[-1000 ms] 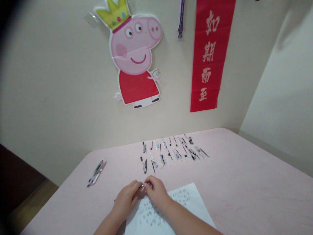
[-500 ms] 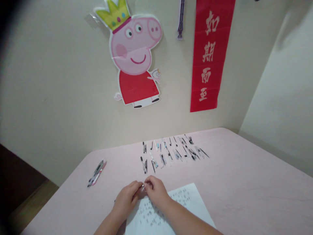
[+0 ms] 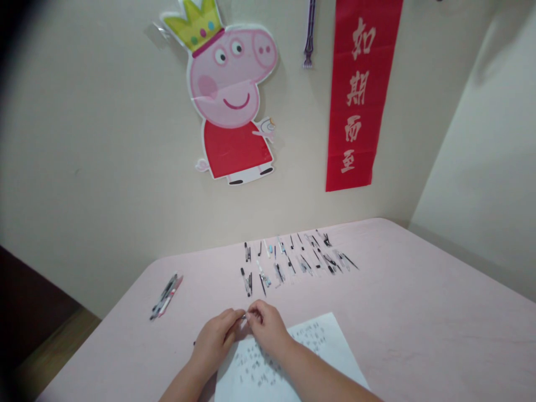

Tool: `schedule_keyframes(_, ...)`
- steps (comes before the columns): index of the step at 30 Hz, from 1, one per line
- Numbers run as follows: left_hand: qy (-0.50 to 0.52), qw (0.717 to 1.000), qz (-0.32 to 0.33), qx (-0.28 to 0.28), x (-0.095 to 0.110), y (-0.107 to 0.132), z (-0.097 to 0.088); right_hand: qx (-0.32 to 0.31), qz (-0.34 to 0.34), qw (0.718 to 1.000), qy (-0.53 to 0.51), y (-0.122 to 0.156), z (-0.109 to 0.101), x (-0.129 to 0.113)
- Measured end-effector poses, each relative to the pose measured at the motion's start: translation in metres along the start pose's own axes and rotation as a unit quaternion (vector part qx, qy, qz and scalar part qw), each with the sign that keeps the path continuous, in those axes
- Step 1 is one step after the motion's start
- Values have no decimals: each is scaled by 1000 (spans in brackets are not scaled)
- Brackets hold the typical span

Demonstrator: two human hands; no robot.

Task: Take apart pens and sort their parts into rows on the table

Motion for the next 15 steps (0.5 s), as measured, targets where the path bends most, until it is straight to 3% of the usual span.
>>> schedule_keyframes(6, 7, 1000, 18, 11, -4, -1, 1, 12, -2, 1000, -13, 0, -1, -1)
schedule_keyframes(10, 10, 1000, -11, 26, -13, -2, 1, 50, 2, 999, -5, -1, -9, 3)
schedule_keyframes(15, -7, 998, -55, 30, -22, -5, 1, 69, -12, 991, 111, -1, -20, 4)
Point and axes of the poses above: each hand's wrist, its own y-axis away from the middle knuckle, its own z-axis out of the palm, x = y × z, the point moved 8 cm from there along -y, towards the middle knuckle, and after that the axes turned 10 degrees about -z, right-handed, at the moved point
